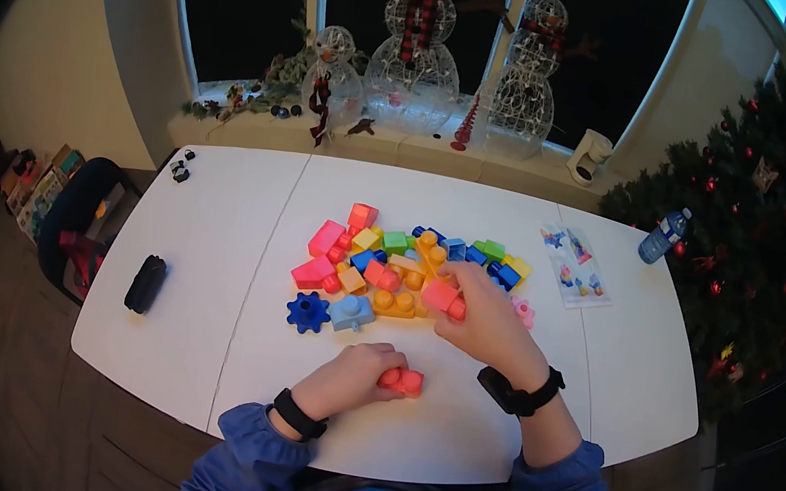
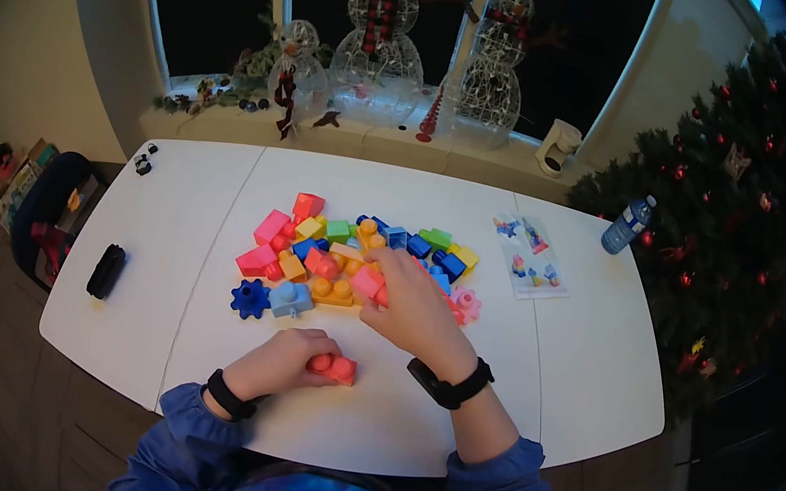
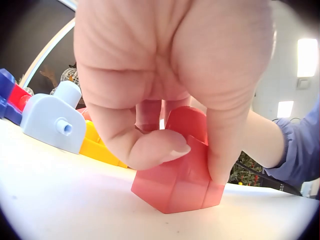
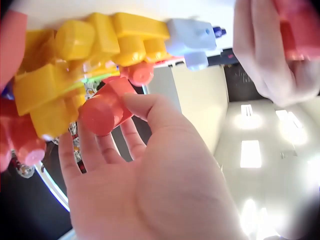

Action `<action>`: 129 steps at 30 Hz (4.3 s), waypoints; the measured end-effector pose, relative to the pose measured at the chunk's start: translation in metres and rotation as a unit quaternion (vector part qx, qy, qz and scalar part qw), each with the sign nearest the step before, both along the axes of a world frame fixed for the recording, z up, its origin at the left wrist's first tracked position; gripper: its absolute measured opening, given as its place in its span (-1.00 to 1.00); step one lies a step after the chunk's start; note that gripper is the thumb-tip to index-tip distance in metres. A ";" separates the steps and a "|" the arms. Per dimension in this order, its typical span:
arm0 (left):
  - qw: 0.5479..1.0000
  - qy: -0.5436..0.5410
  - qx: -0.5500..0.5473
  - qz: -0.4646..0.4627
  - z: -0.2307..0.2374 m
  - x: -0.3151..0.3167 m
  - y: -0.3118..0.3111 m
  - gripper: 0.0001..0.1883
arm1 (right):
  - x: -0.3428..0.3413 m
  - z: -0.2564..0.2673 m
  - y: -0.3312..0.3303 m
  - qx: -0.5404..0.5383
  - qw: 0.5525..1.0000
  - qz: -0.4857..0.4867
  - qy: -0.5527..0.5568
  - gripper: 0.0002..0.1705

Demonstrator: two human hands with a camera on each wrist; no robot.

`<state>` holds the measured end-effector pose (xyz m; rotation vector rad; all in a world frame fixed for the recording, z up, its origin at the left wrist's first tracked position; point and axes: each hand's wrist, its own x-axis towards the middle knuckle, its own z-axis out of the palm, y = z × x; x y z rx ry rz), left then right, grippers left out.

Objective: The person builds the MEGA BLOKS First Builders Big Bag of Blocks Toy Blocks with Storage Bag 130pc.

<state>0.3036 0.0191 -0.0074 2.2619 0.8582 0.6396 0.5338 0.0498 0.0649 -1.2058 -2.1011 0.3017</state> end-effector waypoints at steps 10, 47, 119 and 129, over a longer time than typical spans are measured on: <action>1.000 0.005 0.027 0.012 -0.001 0.002 -0.002 -0.66 | 0.023 -0.034 -0.073 -0.204 0.976 0.074 -0.034 -0.61; 0.989 -0.079 0.125 0.026 0.070 0.010 0.019 -0.54 | 0.012 -0.007 -0.066 -0.041 0.995 0.018 0.093 -0.39; 0.994 -0.070 0.000 0.085 0.078 -0.037 -0.003 -0.35 | 0.010 0.000 -0.081 -0.046 0.995 0.045 0.076 -0.48; 0.996 -0.081 -0.012 0.023 0.077 -0.026 -0.033 -0.31 | -0.012 -0.005 -0.082 0.047 0.992 0.120 -0.014 -0.52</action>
